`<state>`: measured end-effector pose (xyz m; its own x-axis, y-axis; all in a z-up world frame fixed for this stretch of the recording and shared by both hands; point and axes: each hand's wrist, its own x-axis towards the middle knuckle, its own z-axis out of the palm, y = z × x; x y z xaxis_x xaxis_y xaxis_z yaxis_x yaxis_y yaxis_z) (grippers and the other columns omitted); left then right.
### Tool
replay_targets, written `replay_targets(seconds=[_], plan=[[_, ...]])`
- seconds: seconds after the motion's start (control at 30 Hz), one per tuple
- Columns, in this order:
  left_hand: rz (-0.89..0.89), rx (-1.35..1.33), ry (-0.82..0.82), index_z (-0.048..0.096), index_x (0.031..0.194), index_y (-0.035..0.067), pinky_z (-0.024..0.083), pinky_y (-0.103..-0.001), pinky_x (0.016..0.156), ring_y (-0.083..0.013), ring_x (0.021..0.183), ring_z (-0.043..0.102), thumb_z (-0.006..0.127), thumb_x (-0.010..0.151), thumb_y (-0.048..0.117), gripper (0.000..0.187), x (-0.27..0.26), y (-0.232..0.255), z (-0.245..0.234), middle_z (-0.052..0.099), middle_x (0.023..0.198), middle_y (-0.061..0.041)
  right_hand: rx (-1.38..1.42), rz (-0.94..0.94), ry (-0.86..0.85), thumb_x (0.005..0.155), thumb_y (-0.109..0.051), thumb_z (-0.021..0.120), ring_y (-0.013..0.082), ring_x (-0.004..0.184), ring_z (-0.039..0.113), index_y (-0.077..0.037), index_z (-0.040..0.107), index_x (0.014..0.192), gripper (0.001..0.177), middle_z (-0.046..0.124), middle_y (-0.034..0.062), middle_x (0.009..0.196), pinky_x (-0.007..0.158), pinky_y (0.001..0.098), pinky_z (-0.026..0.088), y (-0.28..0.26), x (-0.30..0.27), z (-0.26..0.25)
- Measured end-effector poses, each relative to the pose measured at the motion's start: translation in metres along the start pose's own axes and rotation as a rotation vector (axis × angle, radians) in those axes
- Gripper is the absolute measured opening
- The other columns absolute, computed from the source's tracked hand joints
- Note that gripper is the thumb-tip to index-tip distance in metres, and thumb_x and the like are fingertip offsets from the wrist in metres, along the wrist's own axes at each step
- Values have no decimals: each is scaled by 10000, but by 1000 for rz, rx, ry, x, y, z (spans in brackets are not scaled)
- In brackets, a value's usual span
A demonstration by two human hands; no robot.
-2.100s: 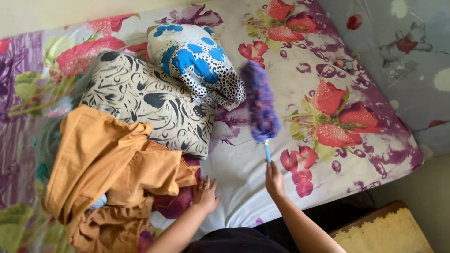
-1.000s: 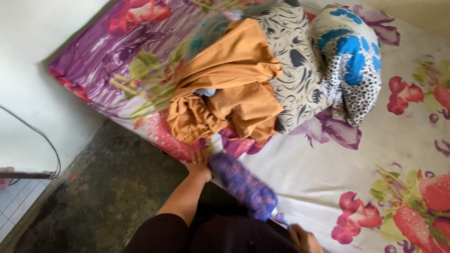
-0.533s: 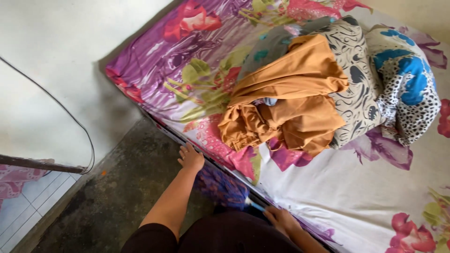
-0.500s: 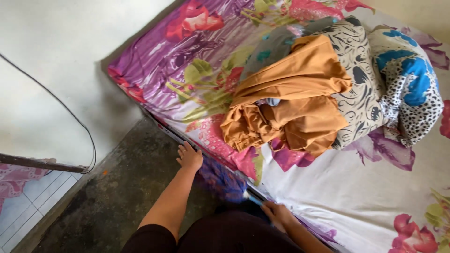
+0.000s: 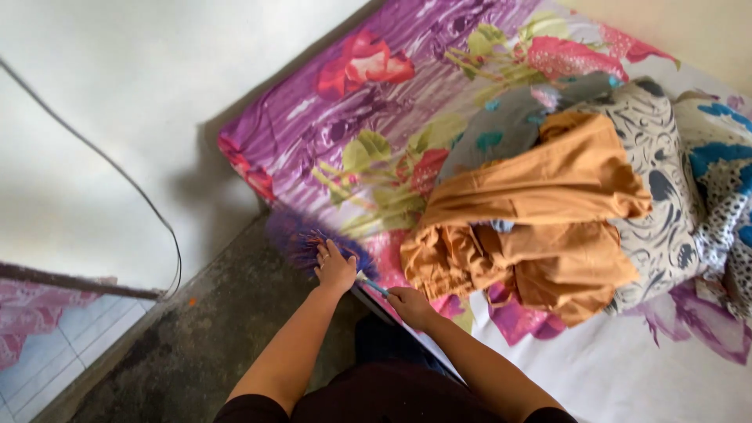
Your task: The recorder cleans a bed with a duster and organizes pillows and clothes on it.
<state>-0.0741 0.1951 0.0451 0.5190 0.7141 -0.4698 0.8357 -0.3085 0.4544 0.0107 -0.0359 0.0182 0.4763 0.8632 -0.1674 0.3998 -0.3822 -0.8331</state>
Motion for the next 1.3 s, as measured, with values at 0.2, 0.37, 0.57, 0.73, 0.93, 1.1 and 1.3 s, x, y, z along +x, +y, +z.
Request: replay_targets(seconds=[0.2, 0.37, 0.57, 0.73, 0.93, 1.1, 1.3], plan=[[238, -55, 136, -6, 1639, 69, 120, -570, 1245, -412, 1571, 66, 548, 972, 531, 982, 50, 55, -44, 55, 1682, -247, 195, 545, 146, 987, -361, 500, 405, 802, 729, -110, 655, 1234, 384, 714, 238, 867, 741, 506, 581, -47, 85, -81], [200, 138, 32, -48, 1618, 51, 70, -605, 1232, -422, 1575, 8, 561, 988, 453, 964, 94, 62, -25, -10, 1696, -270, -161, 294, 564, 1011, -338, 550, 429, 929, 661, -52, 671, 1160, 344, 702, 244, 995, 808, 525, 506, 18, 157, -58], [-260, 153, -252, -89, 1626, 43, 79, -646, 1245, -458, 1575, -32, 565, 956, 310, 974, 136, 26, -9, -128, 1709, -267, 53, 35, 8, 1005, -289, 564, 375, 934, 708, -38, 700, 1130, 312, 728, 224, 992, 824, 467, 543, 12, 188, -28], [-384, 158, -351, -66, 1619, 75, 61, -708, 1207, -503, 1566, -132, 536, 974, 293, 909, 143, 16, -23, -213, 1687, -306, 299, 154, -6, 1047, -344, 548, 235, 950, 681, -52, 707, 1229, 379, 707, 79, 1053, 823, 393, 550, 1, 224, -80], [-209, 161, -209, -185, 1628, 87, -44, -671, 1217, -438, 1563, -201, 629, 935, 286, 1088, 143, 62, -66, -241, 1666, -277, 404, 347, 697, 1047, -278, 491, 224, 695, 549, -34, 667, 1195, 336, 612, 80, 796, 654, 419, 469, 15, 243, -113], [-61, 236, -215, -195, 1631, 78, -27, -648, 1222, -417, 1568, -209, 681, 913, 424, 1184, 172, 86, -81, -266, 1678, -253, -36, 135, 539, 1038, -252, 538, 257, 756, 625, -22, 666, 1000, 266, 644, 121, 845, 701, 422, 515, 139, 259, -16], [43, 383, -228, -158, 1628, 90, -57, -639, 1223, -400, 1565, -222, 631, 928, 617, 1179, 236, 110, -115, -256, 1685, -228, 410, 525, 197, 1007, -301, 525, 208, 552, 457, -199, 672, 1316, 357, 516, 54, 660, 521, 391, 422, -73, 255, -131]])
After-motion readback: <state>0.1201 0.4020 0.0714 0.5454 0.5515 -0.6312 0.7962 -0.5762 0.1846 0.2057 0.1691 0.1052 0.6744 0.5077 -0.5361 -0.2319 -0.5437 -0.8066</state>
